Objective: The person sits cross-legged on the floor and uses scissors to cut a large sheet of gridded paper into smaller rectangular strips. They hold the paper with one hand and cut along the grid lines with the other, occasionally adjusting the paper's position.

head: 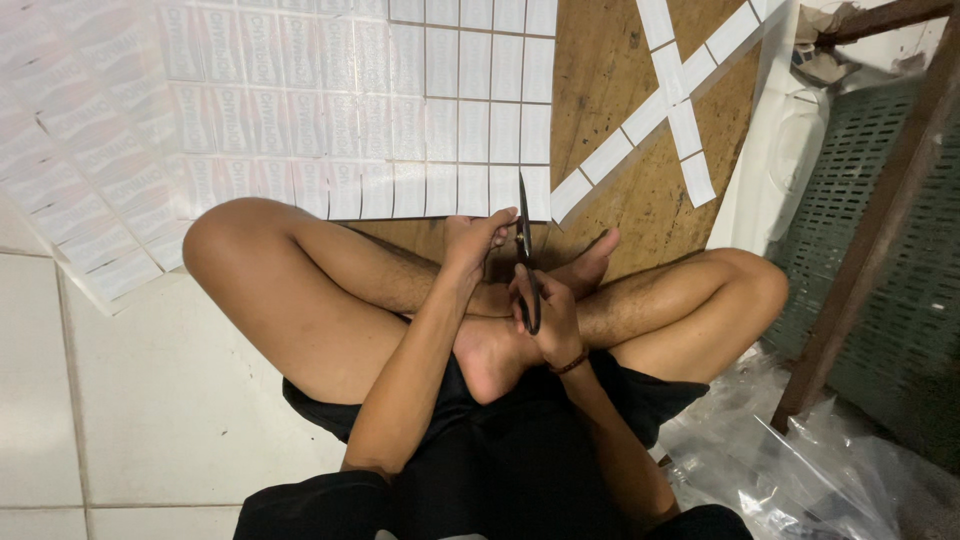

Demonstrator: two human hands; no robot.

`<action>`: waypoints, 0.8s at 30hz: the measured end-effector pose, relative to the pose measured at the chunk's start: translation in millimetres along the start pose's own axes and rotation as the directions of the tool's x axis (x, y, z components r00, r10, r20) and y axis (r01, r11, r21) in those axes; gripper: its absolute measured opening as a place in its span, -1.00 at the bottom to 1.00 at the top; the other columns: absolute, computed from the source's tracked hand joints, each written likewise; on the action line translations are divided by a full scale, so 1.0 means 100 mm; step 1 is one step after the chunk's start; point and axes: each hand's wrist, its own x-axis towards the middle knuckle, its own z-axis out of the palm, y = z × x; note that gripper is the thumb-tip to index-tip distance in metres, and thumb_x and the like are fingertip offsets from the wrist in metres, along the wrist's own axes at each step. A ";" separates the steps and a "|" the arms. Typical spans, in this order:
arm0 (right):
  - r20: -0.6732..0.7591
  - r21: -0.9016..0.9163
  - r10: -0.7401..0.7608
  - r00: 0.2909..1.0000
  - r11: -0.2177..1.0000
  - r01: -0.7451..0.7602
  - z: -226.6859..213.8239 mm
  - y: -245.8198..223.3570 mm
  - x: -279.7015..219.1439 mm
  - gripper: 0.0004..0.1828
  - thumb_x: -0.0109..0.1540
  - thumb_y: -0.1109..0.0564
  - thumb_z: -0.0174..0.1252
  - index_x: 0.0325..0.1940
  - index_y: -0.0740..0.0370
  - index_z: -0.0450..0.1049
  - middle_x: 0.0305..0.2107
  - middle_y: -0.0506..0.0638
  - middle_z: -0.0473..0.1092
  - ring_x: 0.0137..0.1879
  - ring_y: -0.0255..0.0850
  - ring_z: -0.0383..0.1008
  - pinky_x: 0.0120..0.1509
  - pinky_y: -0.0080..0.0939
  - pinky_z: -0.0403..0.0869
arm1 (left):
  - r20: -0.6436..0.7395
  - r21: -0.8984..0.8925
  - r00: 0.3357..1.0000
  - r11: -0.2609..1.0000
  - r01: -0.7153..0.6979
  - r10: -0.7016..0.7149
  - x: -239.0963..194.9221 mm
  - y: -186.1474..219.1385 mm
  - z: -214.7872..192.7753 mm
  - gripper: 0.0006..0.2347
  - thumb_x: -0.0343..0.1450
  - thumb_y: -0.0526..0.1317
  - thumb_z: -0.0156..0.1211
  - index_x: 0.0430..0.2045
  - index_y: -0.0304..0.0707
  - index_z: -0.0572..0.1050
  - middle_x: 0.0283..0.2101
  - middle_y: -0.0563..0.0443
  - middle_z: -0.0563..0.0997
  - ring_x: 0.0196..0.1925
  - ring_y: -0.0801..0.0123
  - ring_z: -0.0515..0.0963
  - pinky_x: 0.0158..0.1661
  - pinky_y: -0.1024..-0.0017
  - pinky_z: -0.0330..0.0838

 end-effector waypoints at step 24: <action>0.015 0.012 -0.010 1.000 1.000 0.010 0.00 -0.28 0.22 -0.53 0.34 -0.19 0.10 -0.41 0.26 0.44 -0.80 0.05 0.29 -0.74 -0.23 0.36 -0.66 -0.35 0.34 | 0.039 -0.063 0.999 0.998 0.019 -0.016 0.09 -0.07 -0.02 -0.79 0.16 -0.41 0.46 -0.52 -0.56 0.50 -0.62 -0.12 0.56 -0.68 0.53 0.50 -0.62 0.65 0.39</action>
